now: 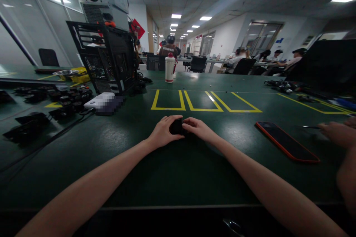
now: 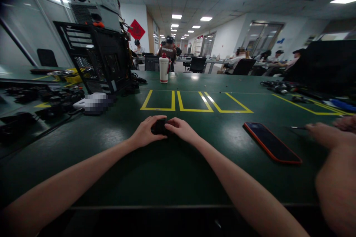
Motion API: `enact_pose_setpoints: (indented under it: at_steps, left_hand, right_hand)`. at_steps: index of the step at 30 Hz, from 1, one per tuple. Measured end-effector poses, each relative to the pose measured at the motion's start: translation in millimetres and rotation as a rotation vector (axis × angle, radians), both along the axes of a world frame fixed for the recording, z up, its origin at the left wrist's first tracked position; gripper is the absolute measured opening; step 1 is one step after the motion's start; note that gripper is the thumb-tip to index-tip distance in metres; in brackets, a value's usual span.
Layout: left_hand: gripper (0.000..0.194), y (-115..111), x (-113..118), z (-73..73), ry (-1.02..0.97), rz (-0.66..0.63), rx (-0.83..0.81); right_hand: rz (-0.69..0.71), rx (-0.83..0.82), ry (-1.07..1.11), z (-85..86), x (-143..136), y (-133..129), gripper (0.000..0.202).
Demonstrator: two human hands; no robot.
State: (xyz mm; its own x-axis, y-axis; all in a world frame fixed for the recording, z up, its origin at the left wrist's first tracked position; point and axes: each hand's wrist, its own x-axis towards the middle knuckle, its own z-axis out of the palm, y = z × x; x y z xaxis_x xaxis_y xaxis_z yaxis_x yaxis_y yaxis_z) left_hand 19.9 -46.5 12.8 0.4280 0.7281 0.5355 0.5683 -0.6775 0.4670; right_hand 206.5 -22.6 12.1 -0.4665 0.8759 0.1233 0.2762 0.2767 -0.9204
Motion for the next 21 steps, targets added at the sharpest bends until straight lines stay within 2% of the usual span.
enact_pose_setpoints:
  at_steps: [4, 9, 12, 15, 18, 21]
  left_hand:
    - [0.061, -2.4, 0.4, 1.4, 0.0, -0.01, -0.01]
    - [0.062, -1.6, 0.8, 0.7, -0.006, -0.008, -0.01]
    - [0.061, -0.8, 0.5, 0.5, -0.007, -0.008, -0.002]
    - [0.061, -0.6, -0.1, 0.9, -0.002, -0.009, -0.001]
    - [0.061, -0.7, -0.3, 1.1, -0.002, -0.01, 0.002]
    - [0.061, -1.4, -0.1, 1.2, 0.003, -0.01, -0.003]
  right_hand:
    - [-0.052, 0.018, -0.117, -2.0, -2.4, 0.8, 0.033]
    - [-0.096, 0.144, 0.071, -1.3, -6.9, -3.5, 0.022]
    - [-0.077, 0.178, 0.056, 0.6, -6.8, -6.2, 0.017]
    - [-0.029, 0.129, 0.041, 2.9, -3.8, -8.3, 0.02]
    - [0.048, 0.047, 0.057, 4.5, -0.4, -8.1, 0.034]
    - [0.042, 0.006, 0.04, 4.0, 1.2, -5.0, 0.035]
